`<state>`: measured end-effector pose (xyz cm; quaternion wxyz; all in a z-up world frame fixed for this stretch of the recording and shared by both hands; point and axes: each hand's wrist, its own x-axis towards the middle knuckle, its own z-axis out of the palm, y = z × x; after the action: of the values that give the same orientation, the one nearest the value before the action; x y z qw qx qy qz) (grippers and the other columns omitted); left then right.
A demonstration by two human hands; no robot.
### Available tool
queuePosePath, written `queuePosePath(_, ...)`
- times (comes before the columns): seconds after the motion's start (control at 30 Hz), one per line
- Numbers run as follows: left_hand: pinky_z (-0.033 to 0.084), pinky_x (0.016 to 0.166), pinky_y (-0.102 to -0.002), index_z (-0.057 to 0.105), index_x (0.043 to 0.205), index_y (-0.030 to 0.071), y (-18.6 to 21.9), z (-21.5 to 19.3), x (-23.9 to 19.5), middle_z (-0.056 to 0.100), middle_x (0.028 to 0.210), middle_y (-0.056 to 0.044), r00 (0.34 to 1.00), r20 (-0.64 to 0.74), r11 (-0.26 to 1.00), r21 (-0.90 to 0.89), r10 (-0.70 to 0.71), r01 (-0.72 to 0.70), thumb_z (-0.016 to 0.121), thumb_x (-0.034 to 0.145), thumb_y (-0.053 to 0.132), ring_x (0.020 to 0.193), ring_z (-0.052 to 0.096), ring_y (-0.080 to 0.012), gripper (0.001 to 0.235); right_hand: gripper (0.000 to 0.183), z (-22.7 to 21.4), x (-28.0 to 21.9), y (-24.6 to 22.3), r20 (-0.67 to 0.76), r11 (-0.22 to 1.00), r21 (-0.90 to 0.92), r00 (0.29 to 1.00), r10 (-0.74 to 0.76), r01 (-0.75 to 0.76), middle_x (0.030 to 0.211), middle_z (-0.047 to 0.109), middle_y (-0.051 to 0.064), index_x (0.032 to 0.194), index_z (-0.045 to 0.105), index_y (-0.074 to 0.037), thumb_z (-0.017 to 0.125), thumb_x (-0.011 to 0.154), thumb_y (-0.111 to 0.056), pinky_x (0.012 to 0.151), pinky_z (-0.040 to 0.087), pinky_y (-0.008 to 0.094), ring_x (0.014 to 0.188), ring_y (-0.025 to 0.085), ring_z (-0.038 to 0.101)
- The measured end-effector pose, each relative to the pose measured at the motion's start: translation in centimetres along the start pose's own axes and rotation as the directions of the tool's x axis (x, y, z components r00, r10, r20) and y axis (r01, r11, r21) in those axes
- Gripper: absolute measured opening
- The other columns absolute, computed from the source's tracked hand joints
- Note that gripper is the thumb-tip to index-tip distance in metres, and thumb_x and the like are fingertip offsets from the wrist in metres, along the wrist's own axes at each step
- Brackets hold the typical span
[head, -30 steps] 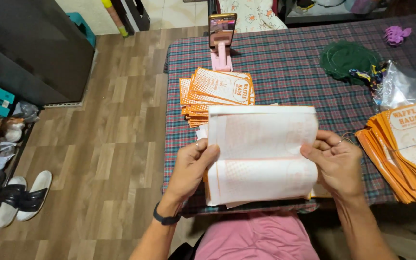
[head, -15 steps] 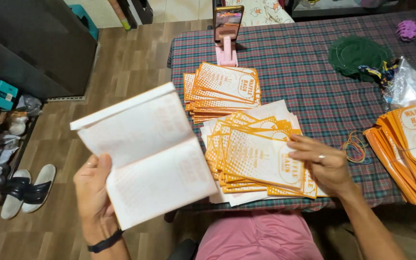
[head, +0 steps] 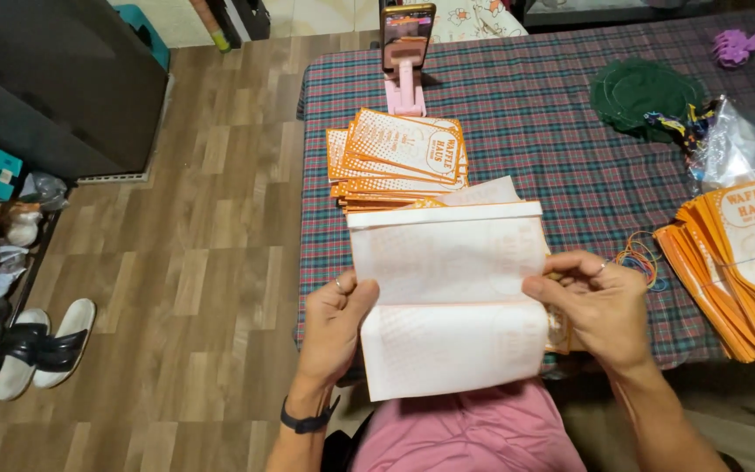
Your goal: A person is inspecting, folding, and organizing paper waffle bags into neat stacks on a table.
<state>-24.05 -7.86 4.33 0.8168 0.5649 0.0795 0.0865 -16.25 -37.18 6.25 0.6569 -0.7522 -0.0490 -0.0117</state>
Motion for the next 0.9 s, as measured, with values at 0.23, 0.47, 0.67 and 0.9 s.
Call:
queuePosePath(0.23, 0.058, 0.072, -0.029, 0.075, 0.103, -0.003, 0.9, -3.6, 0.1, 0.077, 0.100, -0.008, 0.985, -0.173, 0.999, 0.025, -0.018, 0.023, 0.065, 0.098, 0.010, 0.083, 0.066, -0.0112, 0.017, 0.024, -2.9, 1.4, 1.1, -0.061, 0.981, -0.147, 0.989, -0.135, 0.125, 0.098, 0.076, 0.013, 0.103, 0.075, 0.004, 0.083, 0.080, 0.005, 0.084, 0.059, 0.023, 0.085, 0.015, 0.070)
queuePosePath(0.47, 0.053, 0.065, -0.024, 0.065, 0.093, 0.005, 8.2, -9.7, -1.4, 0.070, 0.092, -0.003, 0.824, -0.534, 0.978, 0.184, 0.186, -0.102, 0.068, 0.103, 0.018, 0.076, 0.062, -0.0088, 0.016, 0.021, -3.5, 2.8, 3.7, 0.216, 0.772, -0.125, 0.777, -0.591, 0.623, 0.115, 0.073, 0.022, 0.103, 0.074, 0.000, 0.062, 0.091, 0.013, 0.105, 0.060, 0.038, 0.110, 0.033, 0.075)
queuePosePath(0.67, 0.051, 0.065, -0.025, 0.058, 0.093, 0.008, 7.9, -7.2, 0.1, 0.066, 0.093, -0.004, 0.911, -0.375, 0.985, 0.098, 0.170, -0.143, 0.069, 0.099, 0.020, 0.076, 0.060, -0.0104, 0.017, 0.019, -1.5, 2.3, 3.4, 0.417, 0.674, -0.217, 0.691, -0.590, 0.706, 0.124, 0.073, 0.015, 0.109, 0.075, -0.003, 0.067, 0.093, 0.002, 0.115, 0.051, 0.046, 0.127, 0.036, 0.067)
queuePosePath(0.9, 0.044, 0.067, -0.024, 0.071, 0.086, 0.009, 3.0, 1.3, 3.9, 0.059, 0.081, 0.008, 0.957, 0.263, 0.907, 0.363, 0.120, -0.214, 0.066, 0.099, 0.015, 0.078, 0.050, -0.0040, 0.014, 0.045, -3.0, 0.5, 4.9, 0.019, 0.968, 0.216, 0.991, -0.135, 0.128, 0.114, 0.074, 0.012, 0.105, 0.072, 0.005, 0.086, 0.062, 0.004, 0.097, 0.064, 0.031, 0.099, 0.017, 0.069)
